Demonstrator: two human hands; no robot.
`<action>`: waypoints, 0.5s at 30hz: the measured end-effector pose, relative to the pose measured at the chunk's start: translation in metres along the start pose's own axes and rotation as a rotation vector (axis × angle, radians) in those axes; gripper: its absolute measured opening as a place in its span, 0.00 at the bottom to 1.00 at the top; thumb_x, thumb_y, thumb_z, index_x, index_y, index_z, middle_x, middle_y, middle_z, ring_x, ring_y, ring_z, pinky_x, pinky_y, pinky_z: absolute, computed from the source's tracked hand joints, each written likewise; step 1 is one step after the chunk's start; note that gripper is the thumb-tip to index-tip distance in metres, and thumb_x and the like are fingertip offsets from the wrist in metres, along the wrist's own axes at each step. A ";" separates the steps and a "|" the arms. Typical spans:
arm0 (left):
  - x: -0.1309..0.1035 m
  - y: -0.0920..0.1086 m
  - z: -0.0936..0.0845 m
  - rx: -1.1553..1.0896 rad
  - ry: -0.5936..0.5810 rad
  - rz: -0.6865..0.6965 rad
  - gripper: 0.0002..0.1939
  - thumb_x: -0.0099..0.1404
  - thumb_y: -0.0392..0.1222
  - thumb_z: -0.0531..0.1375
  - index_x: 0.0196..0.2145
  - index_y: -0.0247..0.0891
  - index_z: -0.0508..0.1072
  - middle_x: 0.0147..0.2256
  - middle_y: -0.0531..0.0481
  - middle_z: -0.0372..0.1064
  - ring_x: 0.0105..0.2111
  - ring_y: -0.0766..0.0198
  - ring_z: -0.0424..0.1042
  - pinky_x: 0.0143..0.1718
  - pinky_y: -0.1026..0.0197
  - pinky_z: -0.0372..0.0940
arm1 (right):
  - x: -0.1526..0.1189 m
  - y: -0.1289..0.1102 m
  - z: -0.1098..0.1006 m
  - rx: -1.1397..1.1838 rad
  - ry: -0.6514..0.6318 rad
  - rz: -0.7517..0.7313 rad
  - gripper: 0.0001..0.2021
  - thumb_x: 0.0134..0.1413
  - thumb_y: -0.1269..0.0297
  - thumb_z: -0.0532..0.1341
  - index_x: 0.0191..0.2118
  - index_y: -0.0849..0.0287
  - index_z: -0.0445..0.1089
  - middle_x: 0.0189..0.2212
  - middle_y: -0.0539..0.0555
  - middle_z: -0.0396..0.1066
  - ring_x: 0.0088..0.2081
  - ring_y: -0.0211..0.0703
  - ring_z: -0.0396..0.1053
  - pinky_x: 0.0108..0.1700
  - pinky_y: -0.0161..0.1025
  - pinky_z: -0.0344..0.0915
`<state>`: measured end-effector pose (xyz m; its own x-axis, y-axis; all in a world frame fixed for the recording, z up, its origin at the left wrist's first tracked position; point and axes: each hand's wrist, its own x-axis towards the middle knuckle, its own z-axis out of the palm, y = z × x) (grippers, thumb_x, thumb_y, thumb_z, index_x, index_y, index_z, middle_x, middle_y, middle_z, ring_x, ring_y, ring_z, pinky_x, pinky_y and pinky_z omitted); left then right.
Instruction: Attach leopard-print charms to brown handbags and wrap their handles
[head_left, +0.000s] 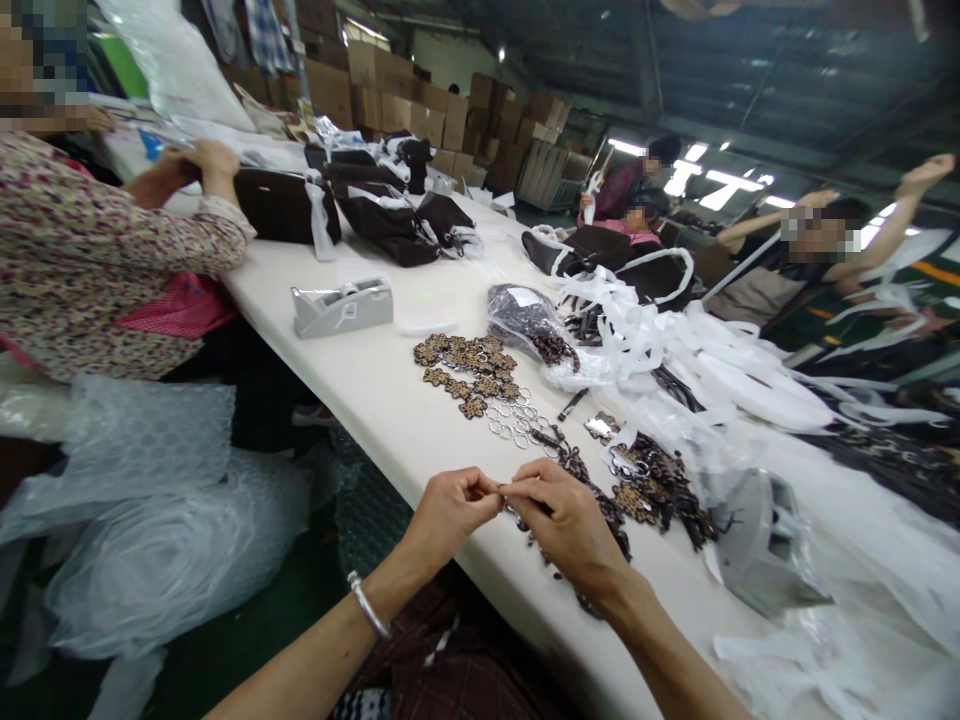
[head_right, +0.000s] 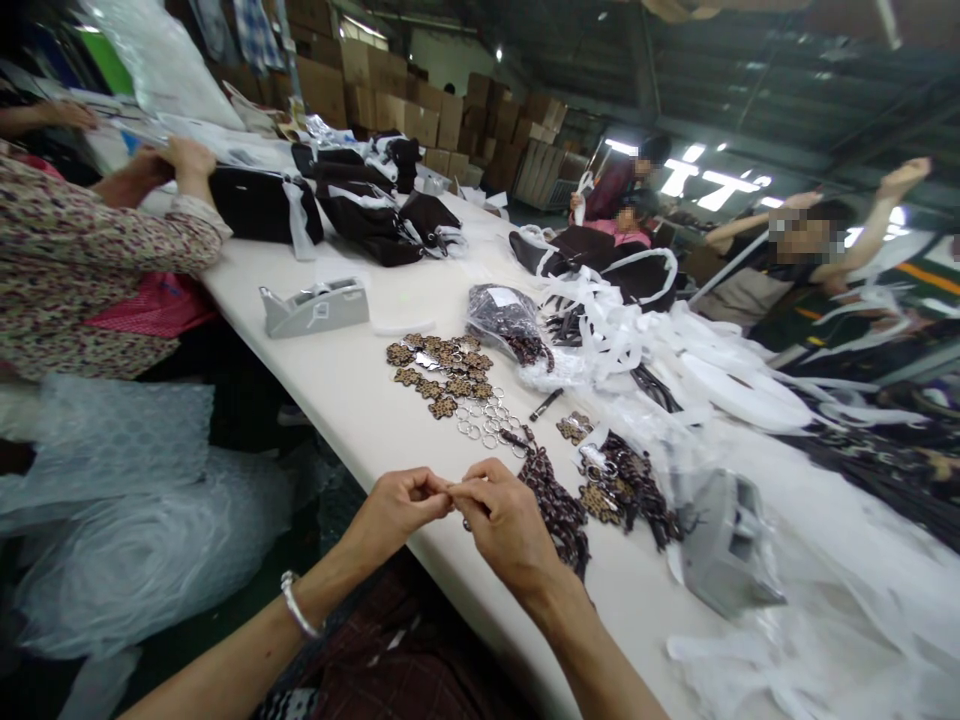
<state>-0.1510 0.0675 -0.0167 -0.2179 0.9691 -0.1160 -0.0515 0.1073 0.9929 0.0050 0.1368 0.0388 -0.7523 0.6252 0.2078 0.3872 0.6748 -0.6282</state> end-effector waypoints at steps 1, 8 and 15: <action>0.000 0.000 0.001 -0.003 -0.003 -0.002 0.08 0.56 0.42 0.63 0.29 0.34 0.76 0.28 0.49 0.76 0.28 0.63 0.70 0.33 0.64 0.63 | 0.000 0.000 0.000 0.010 0.005 0.010 0.11 0.61 0.67 0.58 0.39 0.52 0.79 0.36 0.54 0.72 0.37 0.41 0.71 0.39 0.38 0.69; 0.002 0.001 0.000 -0.018 0.013 -0.027 0.09 0.55 0.44 0.64 0.27 0.34 0.75 0.25 0.51 0.73 0.26 0.66 0.67 0.30 0.65 0.60 | -0.002 0.001 0.000 0.098 0.054 0.139 0.08 0.55 0.70 0.63 0.35 0.51 0.80 0.32 0.51 0.72 0.33 0.39 0.71 0.37 0.37 0.68; 0.001 -0.002 0.002 -0.035 -0.026 -0.039 0.08 0.54 0.42 0.63 0.28 0.34 0.76 0.26 0.50 0.74 0.27 0.65 0.69 0.31 0.64 0.61 | -0.002 0.005 0.002 0.165 0.044 0.198 0.06 0.54 0.68 0.64 0.34 0.51 0.80 0.31 0.51 0.72 0.34 0.40 0.71 0.36 0.36 0.67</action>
<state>-0.1496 0.0689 -0.0191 -0.1892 0.9699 -0.1532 -0.0941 0.1374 0.9860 0.0070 0.1383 0.0340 -0.6453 0.7575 0.0993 0.4294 0.4671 -0.7730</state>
